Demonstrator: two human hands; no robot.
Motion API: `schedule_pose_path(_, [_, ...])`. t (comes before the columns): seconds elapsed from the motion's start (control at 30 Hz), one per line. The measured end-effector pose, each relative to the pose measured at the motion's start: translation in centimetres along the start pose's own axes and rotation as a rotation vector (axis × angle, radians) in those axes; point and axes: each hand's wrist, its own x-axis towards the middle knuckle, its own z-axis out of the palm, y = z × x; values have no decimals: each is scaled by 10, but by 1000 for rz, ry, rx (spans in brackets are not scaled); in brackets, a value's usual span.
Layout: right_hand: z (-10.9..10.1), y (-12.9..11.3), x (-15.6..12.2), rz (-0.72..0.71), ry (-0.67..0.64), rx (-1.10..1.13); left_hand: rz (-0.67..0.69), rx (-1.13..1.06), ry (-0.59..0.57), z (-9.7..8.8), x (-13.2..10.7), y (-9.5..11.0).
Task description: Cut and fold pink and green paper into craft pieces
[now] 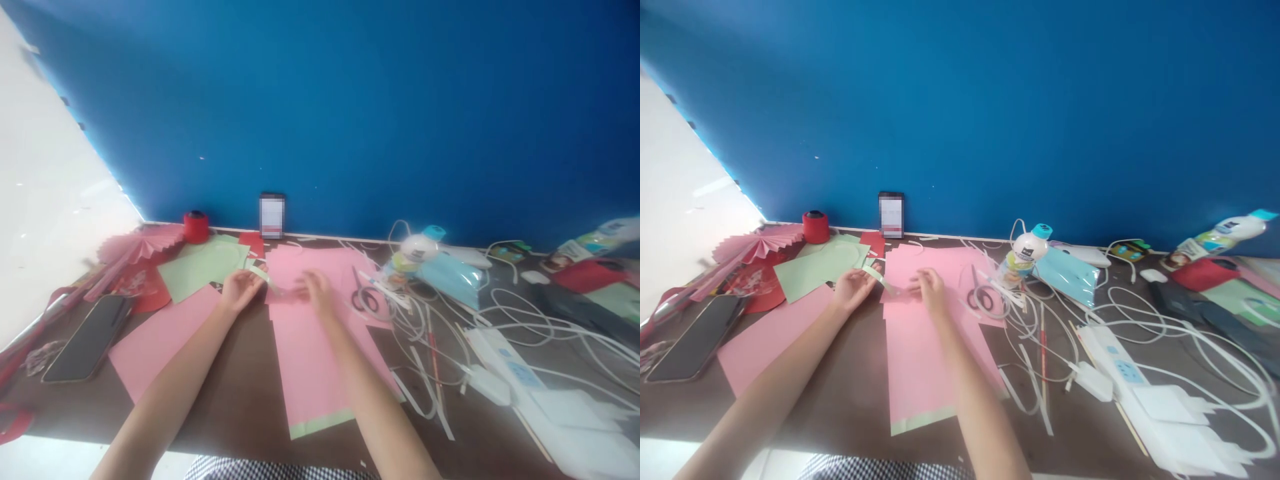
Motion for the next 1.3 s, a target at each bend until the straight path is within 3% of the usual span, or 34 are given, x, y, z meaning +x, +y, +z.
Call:
schedule_pose_path(0.1, [4, -3, -2, 260, -285, 148, 20, -41, -9, 0, -1, 3])
schedule_pose_path(0.2, [2, -7, -3, 408, -505, 167, 34, -79, -18, -2, -1, 7])
schedule_pose_path(0.27, [-1, -9, -3, 427, -663, 89, 48, -94, -31, -4, -1, 10])
schedule_pose_path(0.33, [-3, -10, -5, 227, -558, -50, 52, -97, -51, -7, -1, 13])
schedule_pose_path(0.47, [0, -5, -7, -299, 32, -272, 69, -112, -79, -9, 1, 14])
schedule_pose_path(0.53, [3, -3, -7, -457, 140, -333, 55, -68, -58, -9, 2, 11])
schedule_pose_path(0.6, [7, -1, -9, -557, 132, -358, 18, 26, -32, -9, 4, 7])
schedule_pose_path(0.73, [19, -2, -15, -514, -30, -287, -41, 238, -88, -10, 5, -2])
schedule_pose_path(0.9, [34, -6, -24, -776, -32, -401, -88, 412, -264, -12, 4, -8])
schedule_pose_path(1.0, [38, -6, -24, -831, 9, -450, -89, 459, -350, -13, 3, -10])
schedule_pose_path(1.2, [36, -5, -21, -730, 131, -410, -89, 543, -392, -11, 4, -12])
schedule_pose_path(1.3, [32, -6, -19, -574, 164, -306, 26, 860, -270, 0, 0, -4])
